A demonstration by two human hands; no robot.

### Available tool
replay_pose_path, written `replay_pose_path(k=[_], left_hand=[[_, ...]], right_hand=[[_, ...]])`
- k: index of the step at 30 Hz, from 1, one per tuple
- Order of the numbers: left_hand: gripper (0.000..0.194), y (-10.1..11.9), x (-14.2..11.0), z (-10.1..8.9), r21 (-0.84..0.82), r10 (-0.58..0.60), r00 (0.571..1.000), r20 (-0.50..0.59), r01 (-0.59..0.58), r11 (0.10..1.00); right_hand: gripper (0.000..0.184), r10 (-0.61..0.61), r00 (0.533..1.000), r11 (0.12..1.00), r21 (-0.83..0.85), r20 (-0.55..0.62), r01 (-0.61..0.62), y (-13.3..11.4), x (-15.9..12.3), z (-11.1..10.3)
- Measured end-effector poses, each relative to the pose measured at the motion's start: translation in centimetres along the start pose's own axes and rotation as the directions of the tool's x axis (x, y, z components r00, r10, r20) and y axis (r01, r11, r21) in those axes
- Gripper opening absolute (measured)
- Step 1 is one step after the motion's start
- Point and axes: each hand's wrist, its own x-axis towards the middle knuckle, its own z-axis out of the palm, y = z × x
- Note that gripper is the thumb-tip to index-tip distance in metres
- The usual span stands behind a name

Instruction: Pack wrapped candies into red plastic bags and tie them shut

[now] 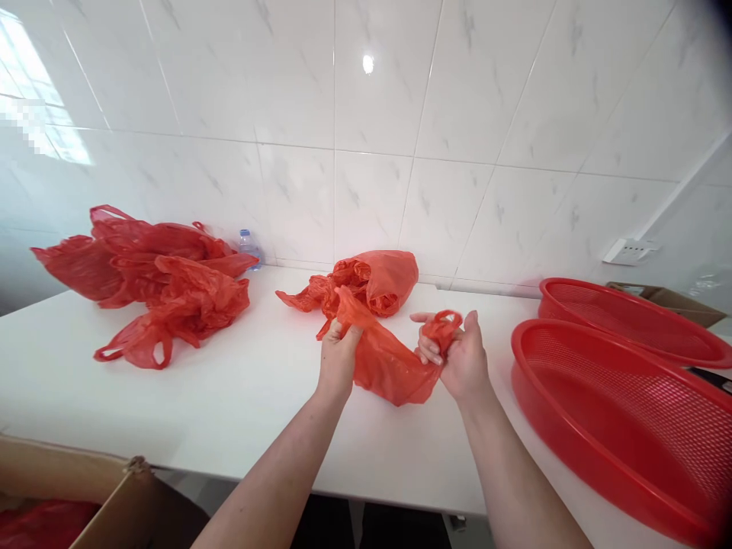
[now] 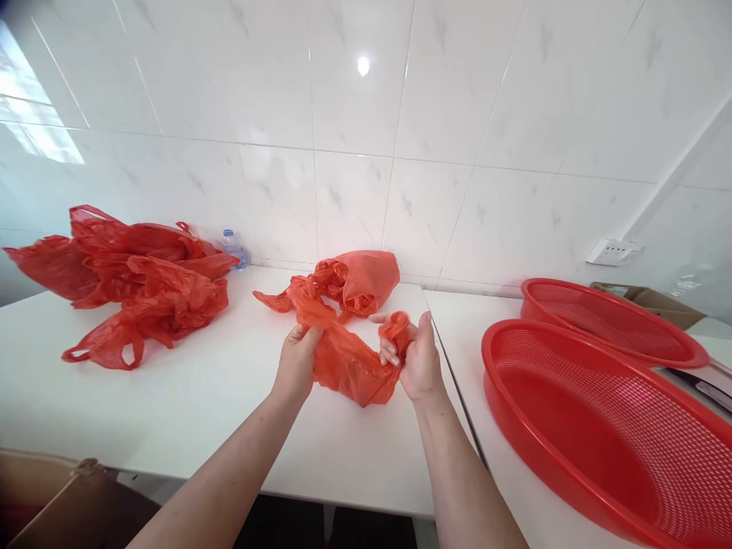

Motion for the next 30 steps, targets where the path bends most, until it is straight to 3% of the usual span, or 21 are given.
replay_pose_path(k=[2, 4, 6, 9, 11, 14, 18, 20, 22, 25, 30], left_hand=[[0.022, 0.4, 0.1, 0.0, 0.069, 0.079, 0.994, -0.076, -0.074, 0.995], [0.019, 0.6, 0.5, 0.1, 0.067, 0.099, 0.991, -0.088, -0.094, 0.993], [0.020, 0.5, 1.0, 0.4, -0.011, 0.045, 0.999, -0.026, -0.045, 0.999], [0.020, -0.2, 1.9, 1.3, -0.100, -0.060, 0.993, 0.097, 0.070, 0.992], [0.020, -0.8, 2.4, 1.9, -0.081, -0.115, 0.971, 0.209, 0.134, 0.988], [0.019, -1.6, 3.0, 2.6, 0.008, -0.168, 0.922, 0.348, 0.176, 0.984], [0.032, -2.2, 3.7, 2.8, 0.185, -0.099, 0.955, 0.279, 0.048, 0.982], [0.054, -2.6, 4.0, 2.9, 0.243, -0.056, 0.946, 0.320, -0.025, 0.970], [0.059, -3.4, 4.4, 3.0, 0.257, -0.038, 0.930, 0.365, -0.062, 0.964], [0.022, -5.3, 5.1, 2.7, 0.267, -0.081, 0.939, 0.334, -0.012, 0.964], [0.024, -8.1, 6.2, -0.1, 0.271, -0.149, 0.971, 0.185, 0.095, 0.958]], right_hand=[[0.061, 0.017, 1.000, 0.992, -0.128, 0.014, -0.015, -0.2, -0.2, 0.3], [0.051, 0.052, 0.998, 0.970, -0.239, 0.023, -0.045, -0.2, -0.1, 0.7], [0.051, 0.095, 0.994, 0.949, -0.306, 0.051, -0.075, 0.0, 0.3, 1.2], [0.067, 0.162, 0.975, 0.932, -0.348, 0.150, -0.101, 0.7, 1.4, 1.9], [0.057, 0.169, 0.970, 0.917, -0.388, 0.177, -0.089, 1.4, 2.5, 2.0], [0.028, 0.119, 0.992, 0.902, -0.422, 0.043, -0.089, 2.6, 4.3, 1.1], [0.027, 0.134, 0.965, 0.937, -0.290, -0.224, -0.197, 4.2, 6.5, -1.6], [0.027, 0.120, 0.946, 0.934, -0.290, -0.300, -0.210, 5.1, 7.1, -2.9], [0.027, 0.095, 0.943, 0.915, -0.346, -0.319, -0.209, 5.9, 7.1, -3.8], [0.030, 0.147, 0.955, 0.896, -0.375, -0.258, -0.239, 6.9, 6.3, -4.4], [0.031, 0.313, 0.950, 0.927, -0.220, 0.006, -0.304, 6.7, 5.1, -5.1]])
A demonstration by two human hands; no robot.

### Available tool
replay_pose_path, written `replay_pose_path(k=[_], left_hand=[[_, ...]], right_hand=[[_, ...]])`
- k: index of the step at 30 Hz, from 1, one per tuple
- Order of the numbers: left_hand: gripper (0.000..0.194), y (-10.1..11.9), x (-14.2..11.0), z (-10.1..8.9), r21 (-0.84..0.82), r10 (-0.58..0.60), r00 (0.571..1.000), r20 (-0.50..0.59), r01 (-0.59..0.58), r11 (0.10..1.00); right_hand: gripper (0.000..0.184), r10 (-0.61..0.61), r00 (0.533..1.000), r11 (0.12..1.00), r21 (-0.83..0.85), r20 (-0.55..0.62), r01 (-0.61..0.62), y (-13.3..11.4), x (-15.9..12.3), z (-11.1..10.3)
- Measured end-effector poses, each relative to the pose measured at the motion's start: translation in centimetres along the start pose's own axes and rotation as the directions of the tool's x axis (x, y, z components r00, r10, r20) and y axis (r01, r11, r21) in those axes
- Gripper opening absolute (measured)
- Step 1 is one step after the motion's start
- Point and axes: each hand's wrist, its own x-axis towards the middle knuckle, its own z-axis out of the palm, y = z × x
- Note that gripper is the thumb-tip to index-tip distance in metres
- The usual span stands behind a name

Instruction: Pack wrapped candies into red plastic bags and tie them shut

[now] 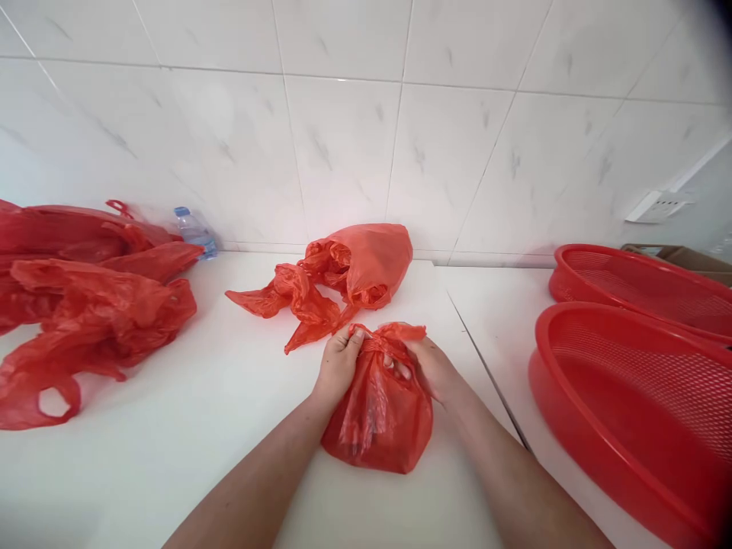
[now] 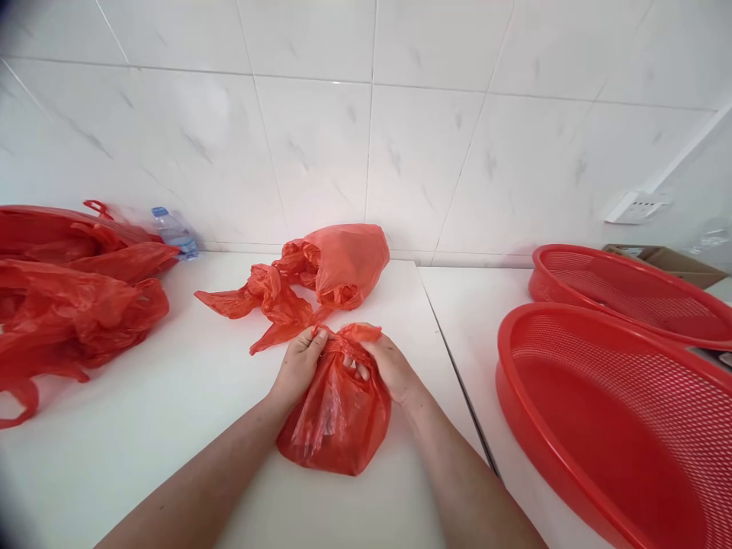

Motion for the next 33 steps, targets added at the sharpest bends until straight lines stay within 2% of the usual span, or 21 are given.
replay_pose_path(k=[2, 5, 7, 12, 15, 19, 21, 24, 26, 29, 33], left_hand=[[0.022, -0.6, 0.0, -0.9, -0.072, -0.082, 0.997, -0.001, 0.081, 0.994], [0.018, -0.6, -0.2, -1.3, -0.210, -0.171, 0.985, 0.038, 0.175, 0.962], [0.015, -0.4, -0.4, -1.1, -0.289, -0.209, 0.975, 0.072, 0.221, 0.932], [0.025, -0.2, -0.3, -0.9, -0.465, -0.297, 0.941, 0.165, 0.340, 0.818], [0.028, -0.1, -0.2, -1.1, -0.499, -0.326, 0.932, 0.160, 0.361, 0.788], [0.031, 0.3, -0.2, -1.0, -0.504, -0.357, 0.922, 0.149, 0.381, 0.775], [0.031, 0.7, -0.3, -0.9, -0.517, -0.367, 0.917, 0.157, 0.393, 0.761], [0.030, 1.1, -0.4, -0.8, -0.514, -0.367, 0.914, 0.172, 0.401, 0.758], [0.029, 1.2, -0.5, -0.6, -0.492, -0.339, 0.920, 0.197, 0.392, 0.777], [0.026, 1.0, -0.8, -0.5, -0.461, -0.258, 0.931, 0.258, 0.353, 0.814], [0.018, 0.7, -0.9, -0.5, -0.441, -0.212, 0.924, 0.317, 0.341, 0.830]], right_hand=[[0.037, 0.053, 0.994, 0.994, 0.085, 0.099, -0.061, -0.2, -0.1, -0.4], [0.036, 0.111, 0.985, 0.988, 0.091, 0.134, -0.124, -0.5, -0.2, -0.6], [0.030, 0.109, 0.986, 0.993, 0.039, 0.127, -0.115, -0.6, -0.3, -0.5], [0.036, 0.063, 0.985, 0.998, 0.019, 0.161, -0.066, -0.7, -0.6, -0.1], [0.035, 0.014, 0.979, 0.997, 0.078, 0.202, -0.030, -0.7, -0.6, -0.2], [0.040, 0.027, 0.966, 0.996, 0.080, 0.258, -0.049, -0.5, -0.5, -0.5], [0.048, 0.017, 0.972, 0.999, 0.023, 0.233, -0.023, -0.3, -0.4, -0.5], [0.058, 0.007, 0.994, 0.989, -0.147, 0.110, 0.009, 0.1, -0.1, -0.5], [0.051, -0.033, 0.999, 0.948, -0.316, -0.023, 0.024, 0.6, 0.2, -0.4], [0.030, -0.165, 0.969, 0.860, -0.508, -0.184, 0.050, 1.5, 0.7, -0.4], [0.030, -0.217, 0.943, 0.854, -0.518, -0.251, 0.059, 2.0, 1.0, -0.4]])
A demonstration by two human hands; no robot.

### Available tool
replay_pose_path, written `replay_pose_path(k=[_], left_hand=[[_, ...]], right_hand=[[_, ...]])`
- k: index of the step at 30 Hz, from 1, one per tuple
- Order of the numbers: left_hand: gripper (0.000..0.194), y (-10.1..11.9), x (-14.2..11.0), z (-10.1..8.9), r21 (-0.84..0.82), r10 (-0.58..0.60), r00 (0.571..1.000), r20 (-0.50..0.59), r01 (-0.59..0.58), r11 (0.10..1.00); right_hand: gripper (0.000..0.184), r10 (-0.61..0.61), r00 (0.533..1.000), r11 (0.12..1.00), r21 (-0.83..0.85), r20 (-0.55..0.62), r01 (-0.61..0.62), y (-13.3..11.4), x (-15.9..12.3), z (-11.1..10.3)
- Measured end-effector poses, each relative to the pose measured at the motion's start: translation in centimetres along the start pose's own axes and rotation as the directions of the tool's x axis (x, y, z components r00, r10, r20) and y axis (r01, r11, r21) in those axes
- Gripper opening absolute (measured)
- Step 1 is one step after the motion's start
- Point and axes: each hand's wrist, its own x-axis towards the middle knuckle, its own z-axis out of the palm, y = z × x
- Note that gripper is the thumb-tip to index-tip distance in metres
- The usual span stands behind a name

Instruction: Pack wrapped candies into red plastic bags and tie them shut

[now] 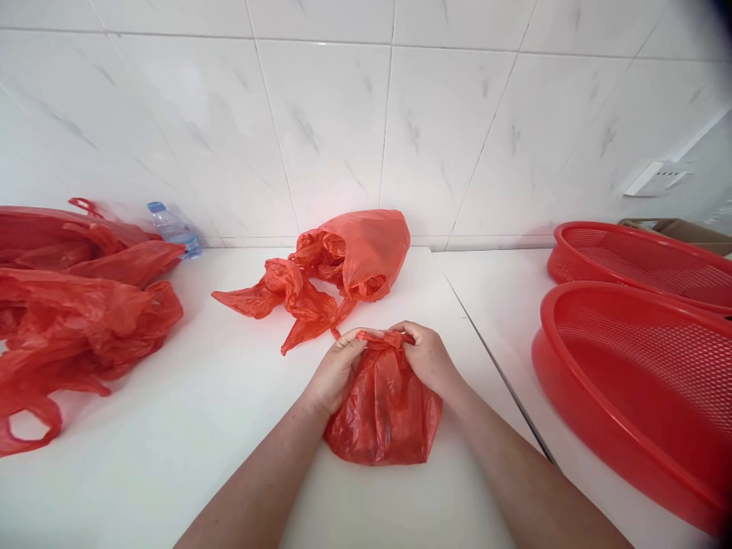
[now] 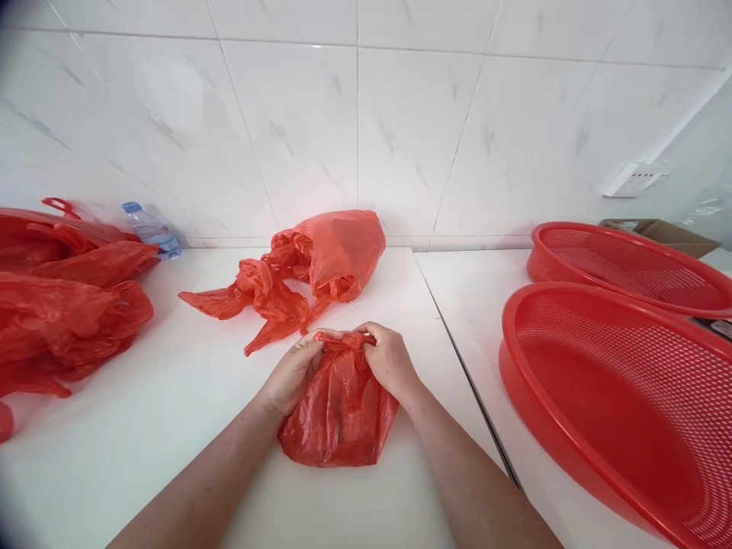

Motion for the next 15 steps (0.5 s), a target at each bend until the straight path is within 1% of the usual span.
replay_pose_path(k=[2, 4, 6, 8, 10, 12, 13, 15], left_hand=[[0.016, 0.0, 0.0, -0.1, 0.011, -0.003, 1.000, 0.025, 0.003, 1.000], [0.014, 0.1, -0.1, -0.1, 0.026, -0.001, 0.999, 0.046, 0.000, 1.000], [0.012, 0.1, -0.1, -0.2, 0.032, -0.002, 0.998, 0.058, 0.000, 0.999], [0.009, 0.1, -0.1, -0.2, 0.025, -0.012, 0.998, 0.061, 0.010, 1.000], [0.008, 0.1, -0.1, -0.2, 0.009, -0.012, 0.999, 0.051, 0.012, 1.000], [0.007, 0.2, -0.1, -0.2, -0.006, 0.008, 0.999, 0.040, -0.008, 1.000], [0.007, 0.3, -0.1, -0.2, -0.008, 0.026, 0.999, 0.038, -0.026, 1.000], [0.008, 0.7, -0.1, -0.3, -0.001, 0.073, 0.997, 0.039, -0.073, 0.997]], right_hand=[[0.035, -0.006, 1.000, 0.999, 0.034, -0.009, 0.006, 0.0, 0.1, 0.0], [0.035, -0.001, 1.000, 0.998, 0.067, -0.023, 0.002, 0.0, 0.1, 0.0], [0.033, 0.037, 0.999, 0.991, 0.131, -0.019, -0.034, 0.0, 0.2, -0.1], [0.030, 0.091, 0.995, 0.966, 0.242, 0.026, -0.095, 0.1, 0.3, -0.3], [0.028, 0.140, 0.983, 0.898, 0.404, 0.117, -0.175, 0.1, 0.4, -0.6], [0.025, 0.140, 0.969, 0.782, 0.577, 0.204, -0.235, 0.0, 0.5, -1.0], [0.023, 0.120, 0.967, 0.721, 0.651, 0.223, -0.239, -0.1, 0.6, -1.3], [0.017, 0.080, 0.976, 0.631, 0.747, 0.203, -0.207, 0.0, 0.9, -1.9]])
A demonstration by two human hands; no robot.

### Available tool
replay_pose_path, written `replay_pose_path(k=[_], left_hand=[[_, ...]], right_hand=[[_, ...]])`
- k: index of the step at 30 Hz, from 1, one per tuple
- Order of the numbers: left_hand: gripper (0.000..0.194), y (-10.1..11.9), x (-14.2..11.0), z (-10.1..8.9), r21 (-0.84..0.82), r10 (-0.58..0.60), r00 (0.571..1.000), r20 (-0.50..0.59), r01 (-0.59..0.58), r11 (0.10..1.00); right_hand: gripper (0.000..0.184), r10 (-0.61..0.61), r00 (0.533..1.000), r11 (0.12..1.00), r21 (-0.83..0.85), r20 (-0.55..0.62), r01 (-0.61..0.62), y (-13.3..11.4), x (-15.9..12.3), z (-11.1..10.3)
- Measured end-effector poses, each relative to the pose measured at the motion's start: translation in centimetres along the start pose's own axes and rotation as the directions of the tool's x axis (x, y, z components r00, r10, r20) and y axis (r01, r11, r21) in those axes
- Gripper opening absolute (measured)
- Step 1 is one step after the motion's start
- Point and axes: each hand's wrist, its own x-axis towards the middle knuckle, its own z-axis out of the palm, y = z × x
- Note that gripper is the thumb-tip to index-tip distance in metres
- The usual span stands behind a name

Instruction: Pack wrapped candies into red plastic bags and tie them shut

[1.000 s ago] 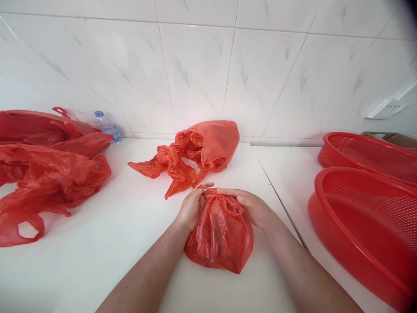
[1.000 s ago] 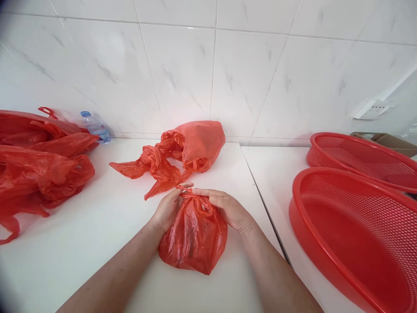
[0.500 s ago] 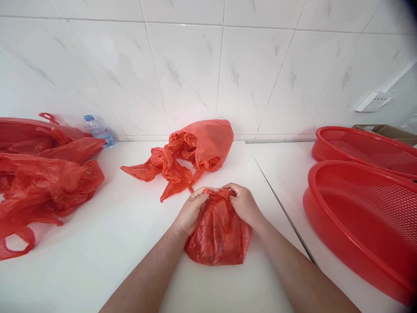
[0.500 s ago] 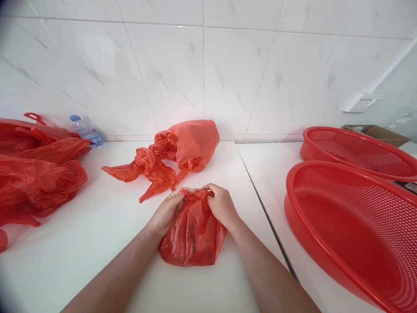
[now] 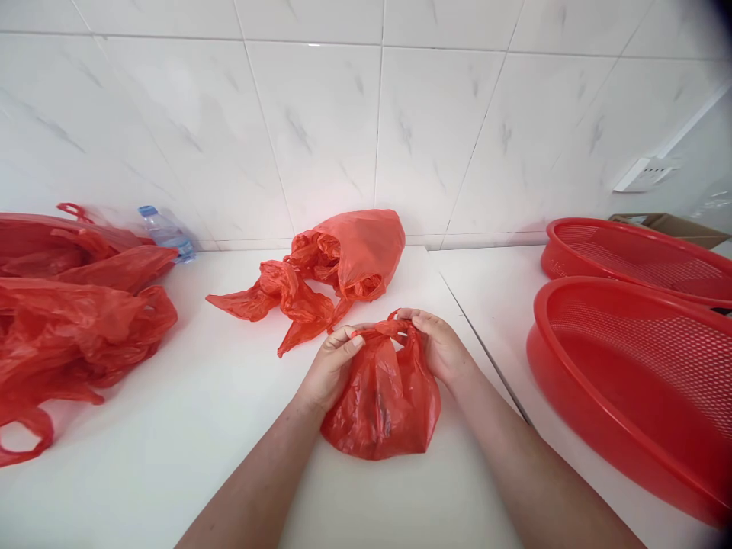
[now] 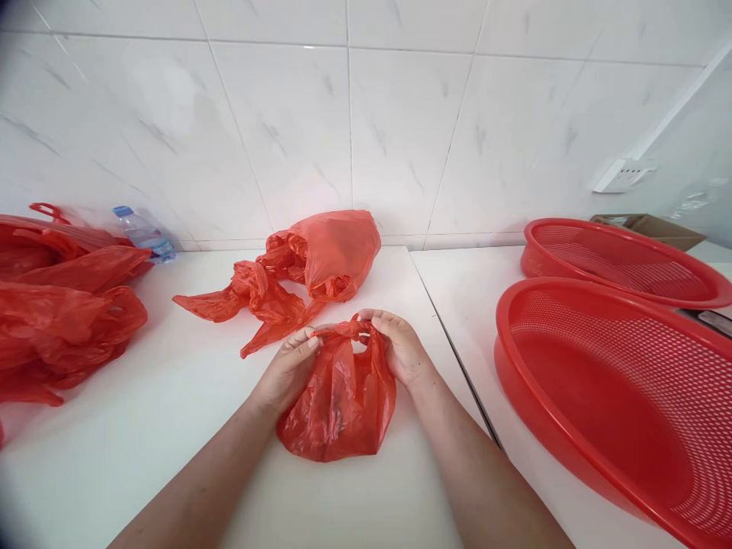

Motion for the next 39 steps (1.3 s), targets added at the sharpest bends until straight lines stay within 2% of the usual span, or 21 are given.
replay_pose_path(k=[2, 4, 8, 10, 15, 18, 20, 21, 23, 25, 26, 28, 30, 31, 33, 35, 37, 39], left_hand=[[0.012, 0.6, 0.0, -0.3, 0.017, 0.047, 0.999, 0.007, -0.047, 0.999], [0.016, 1.3, 0.1, -0.7, 0.033, 0.091, 0.996, 0.015, -0.091, 0.995], [0.027, 2.4, 0.3, -1.9, 0.007, 0.189, 0.982, 0.014, -0.189, 0.982], [0.032, 2.7, 0.5, -2.2, -0.036, 0.215, 0.977, -0.017, -0.215, 0.976], [0.036, 2.7, 0.9, -2.6, -0.083, 0.209, 0.971, -0.113, -0.219, 0.972], [0.030, 2.6, 1.2, -3.1, -0.002, 0.243, 0.954, -0.178, -0.247, 0.969], [0.020, 2.4, 1.3, -3.5, 0.144, 0.293, 0.931, -0.216, -0.266, 0.953], [0.021, 2.1, 1.3, -3.6, 0.241, 0.326, 0.918, -0.225, -0.272, 0.932], [0.041, 1.3, 1.2, -3.3, 0.433, 0.385, 0.903, -0.188, -0.276, 0.858], [0.066, 0.2, 0.8, -2.5, 0.565, 0.389, 0.917, -0.081, -0.280, 0.776], [0.076, -0.4, 0.7, -2.0, 0.605, 0.364, 0.931, -0.011, -0.284, 0.744], [0.094, -1.4, 0.3, -1.1, 0.672, 0.274, 0.956, 0.101, -0.269, 0.690], [0.101, -1.9, -0.1, -0.4, 0.747, 0.207, 0.970, 0.129, -0.232, 0.622], [0.097, -1.9, -0.3, -0.1, 0.778, 0.189, 0.975, 0.117, -0.208, 0.593], [0.072, -1.5, -0.8, 0.2, 0.812, 0.165, 0.984, 0.070, -0.152, 0.564], [0.043, -0.3, -1.7, 0.4, 0.812, 0.133, 0.990, 0.045, -0.114, 0.573], [0.031, 1.2, -3.1, 0.4, 0.814, 0.110, 0.993, 0.034, -0.092, 0.573], [0.030, 3.0, -5.0, -0.1, 0.837, 0.130, 0.991, -0.022, -0.052, 0.545]], right_hand=[[0.012, -0.054, 0.997, 0.996, 0.064, -0.047, 0.057, -0.5, 0.3, -0.8], [0.013, -0.080, 0.985, 0.990, 0.106, -0.155, 0.097, -1.1, 0.8, -1.9], [0.020, -0.075, 0.903, 0.975, 0.160, -0.422, 0.155, -2.1, 1.5, -4.9], [0.019, -0.071, 0.863, 0.976, 0.146, -0.499, 0.165, -2.4, 1.6, -6.1], [0.018, -0.102, 0.837, 0.987, 0.049, -0.538, 0.152, -2.4, 1.7, -6.9], [0.019, -0.129, 0.837, 0.990, -0.016, -0.532, 0.142, -2.2, 1.7, -6.6], [0.018, -0.164, 0.840, 0.986, -0.085, -0.517, 0.140, -2.0, 1.7, -6.4], [0.019, -0.194, 0.842, 0.980, -0.146, -0.504, 0.138, -1.7, 1.8, -6.2], [0.028, -0.269, 0.848, 0.938, -0.324, -0.456, 0.123, -1.1, 1.9, -5.8], [0.036, -0.329, 0.870, 0.847, -0.523, -0.368, 0.098, -0.1, 1.8, -4.9], [0.037, -0.324, 0.896, 0.796, -0.600, -0.302, 0.086, 0.3, 1.7, -4.3], [0.032, -0.216, 0.968, 0.715, -0.696, -0.126, 0.069, 1.1, 1.3, -2.7], [0.026, -0.028, 0.997, 0.685, -0.725, 0.074, 0.073, 1.4, 0.5, -1.0], [0.023, 0.058, 0.986, 0.688, -0.722, 0.159, 0.076, 1.3, 0.1, -0.3], [0.020, 0.168, 0.947, 0.713, -0.697, 0.275, 0.076, 1.1, -0.5, 0.6], [0.020, 0.214, 0.923, 0.740, -0.670, 0.320, 0.061, 0.9, -0.6, 0.7], [0.023, 0.206, 0.940, 0.742, -0.669, 0.273, 0.032, 0.9, -0.4, 0.4], [0.024, 0.154, 0.974, 0.747, -0.665, 0.169, -0.003, 1.3, 0.0, 0.0]])
